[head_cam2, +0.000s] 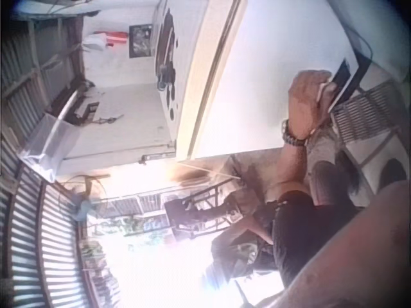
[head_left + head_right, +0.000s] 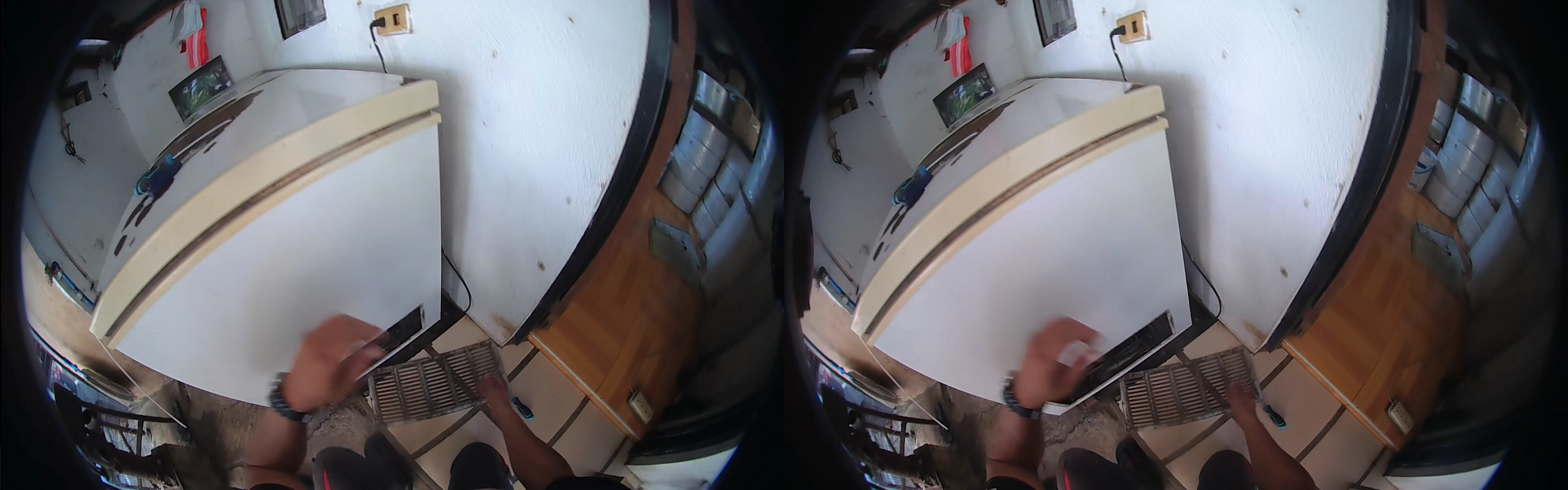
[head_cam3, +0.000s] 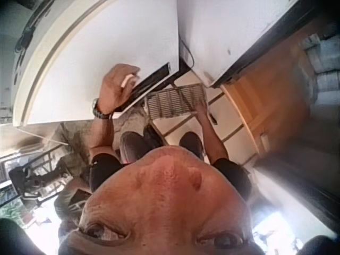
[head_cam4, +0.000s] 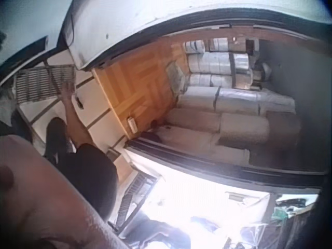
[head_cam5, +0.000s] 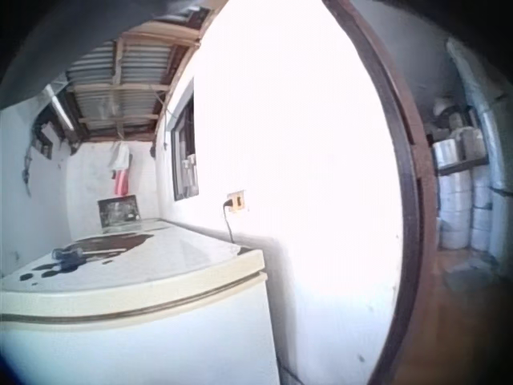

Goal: The person removes a ventilation grate from a chest freezer using a screwdriver, manipulates internal wiring, and removes a small electrical component.

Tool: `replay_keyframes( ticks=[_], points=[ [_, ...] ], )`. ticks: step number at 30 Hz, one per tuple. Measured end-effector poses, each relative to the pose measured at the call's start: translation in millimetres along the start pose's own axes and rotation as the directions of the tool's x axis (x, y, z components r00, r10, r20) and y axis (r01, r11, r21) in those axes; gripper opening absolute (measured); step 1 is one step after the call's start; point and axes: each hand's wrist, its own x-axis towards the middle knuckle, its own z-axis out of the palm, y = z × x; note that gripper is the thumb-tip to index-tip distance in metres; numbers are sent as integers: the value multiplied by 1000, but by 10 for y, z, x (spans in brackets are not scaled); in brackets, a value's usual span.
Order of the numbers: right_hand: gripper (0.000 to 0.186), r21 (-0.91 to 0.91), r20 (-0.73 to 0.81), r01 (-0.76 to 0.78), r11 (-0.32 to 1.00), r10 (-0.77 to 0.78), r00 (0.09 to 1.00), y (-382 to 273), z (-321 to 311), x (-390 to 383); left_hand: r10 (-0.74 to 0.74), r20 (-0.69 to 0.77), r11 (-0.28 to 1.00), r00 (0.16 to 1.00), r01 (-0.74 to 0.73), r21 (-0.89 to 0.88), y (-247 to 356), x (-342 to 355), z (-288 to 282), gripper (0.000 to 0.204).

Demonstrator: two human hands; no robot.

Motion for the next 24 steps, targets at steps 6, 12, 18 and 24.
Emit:
replay_keyframes(
  ticks=[6,12,18,24],
  points=[
    [30,-87,-78,599,796,-605,792,-3275,-43,-291,120,-612,562,782,455,691,-95,535,-1210,19],
    [26,-296,141,954,-42,-990,1,-6761,597,-537,107,-624,384,774,547,744,-320,397,-1141,34],
    [29,-644,617,438,-628,-764,-189,-8436,1252,580,148,-624,314,767,562,765,-432,467,-971,37],
    [23,-701,628,274,-659,-752,-201,-8824,1705,1311,138,-616,325,775,552,768,-548,400,-1060,34]
  ],
)
